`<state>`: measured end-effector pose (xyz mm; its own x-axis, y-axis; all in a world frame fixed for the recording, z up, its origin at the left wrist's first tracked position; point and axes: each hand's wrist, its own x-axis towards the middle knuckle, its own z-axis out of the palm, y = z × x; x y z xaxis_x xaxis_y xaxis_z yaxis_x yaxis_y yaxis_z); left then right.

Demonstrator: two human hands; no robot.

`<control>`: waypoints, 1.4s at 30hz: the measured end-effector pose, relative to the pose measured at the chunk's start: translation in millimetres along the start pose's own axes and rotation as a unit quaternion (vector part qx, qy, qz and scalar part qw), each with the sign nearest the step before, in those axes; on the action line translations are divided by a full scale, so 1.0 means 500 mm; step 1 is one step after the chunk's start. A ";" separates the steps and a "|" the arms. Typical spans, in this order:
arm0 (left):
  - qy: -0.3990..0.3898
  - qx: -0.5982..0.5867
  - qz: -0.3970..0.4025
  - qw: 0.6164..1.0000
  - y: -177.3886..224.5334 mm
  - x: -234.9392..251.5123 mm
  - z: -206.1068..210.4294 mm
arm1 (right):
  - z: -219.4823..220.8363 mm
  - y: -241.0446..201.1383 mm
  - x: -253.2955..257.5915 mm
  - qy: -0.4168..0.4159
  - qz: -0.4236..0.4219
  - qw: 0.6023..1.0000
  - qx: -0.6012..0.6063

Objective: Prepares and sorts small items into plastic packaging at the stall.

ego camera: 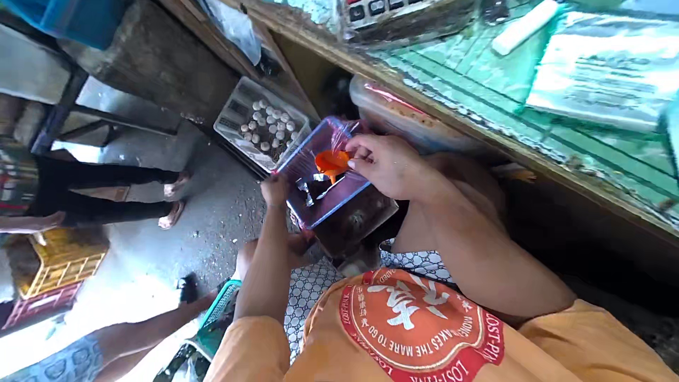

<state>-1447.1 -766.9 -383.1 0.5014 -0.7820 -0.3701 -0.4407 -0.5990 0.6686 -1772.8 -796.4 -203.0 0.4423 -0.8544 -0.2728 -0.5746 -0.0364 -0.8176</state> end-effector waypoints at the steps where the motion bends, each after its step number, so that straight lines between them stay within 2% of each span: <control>1: -0.017 0.034 -0.045 0.998 -0.059 0.018 0.022 | 0.003 0.001 0.005 0.002 -0.002 1.000 0.006; 3: -0.042 0.091 -0.093 0.991 -0.121 0.038 0.062 | 0.015 0.005 0.008 0.018 -0.007 1.000 0.016; 5: -0.059 0.141 -0.092 0.984 -0.129 0.047 0.099 | 0.023 0.004 0.009 0.012 0.008 1.000 0.011; 8: -0.080 0.230 -0.005 0.970 -0.105 0.072 0.150 | 0.027 -0.002 0.022 -0.007 0.031 0.999 -0.009; 11: -0.121 0.315 0.084 0.938 -0.115 0.122 0.199 | 0.033 -0.004 0.041 -0.013 0.033 0.999 -0.017; 13: -0.131 0.342 0.114 0.924 -0.128 0.138 0.218 | 0.033 -0.004 0.050 -0.016 0.029 0.999 -0.013; 16: -0.141 0.347 0.130 0.918 -0.127 0.133 0.222 | 0.029 -0.001 0.056 -0.011 0.025 1.000 -0.014; 19: -0.158 0.334 0.079 0.926 -0.107 0.108 0.203 | 0.034 -0.004 0.055 -0.002 0.017 1.000 -0.014; 21: -0.153 0.316 0.074 0.934 -0.099 0.092 0.200 | 0.042 -0.002 0.049 -0.002 0.014 1.000 -0.012; 25: -0.178 0.330 0.154 0.914 -0.096 0.109 0.220 | 0.057 -0.002 0.049 -0.005 -0.002 1.000 -0.016; 28: -0.159 0.364 0.147 0.906 -0.068 0.089 0.235 | 0.058 0.003 0.051 -0.003 0.010 1.000 -0.021; 31: -0.183 0.356 0.070 0.914 -0.045 0.066 0.202 | 0.058 0.009 0.053 0.005 0.017 0.999 -0.032; 34: -0.185 0.283 0.019 0.941 -0.069 0.046 0.140 | 0.063 0.008 0.063 -0.013 0.004 0.999 -0.043; 36: -0.151 0.248 -0.016 0.957 -0.091 0.031 0.101 | 0.066 0.005 0.070 -0.046 0.015 0.997 -0.058; 40: -0.088 0.195 -0.019 0.977 -0.124 0.003 0.046 | 0.103 0.026 0.061 -0.016 0.016 0.997 -0.079; 42: -0.027 0.062 -0.015 0.998 -0.093 -0.040 0.008 | 0.118 0.025 0.058 -0.032 0.023 0.995 -0.089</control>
<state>-1439.8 -723.9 -409.5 0.4761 -0.7692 -0.4263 -0.5164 -0.6369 0.5725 -1726.7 -791.3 -251.2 0.4519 -0.8232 -0.3438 -0.7057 -0.0941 -0.7022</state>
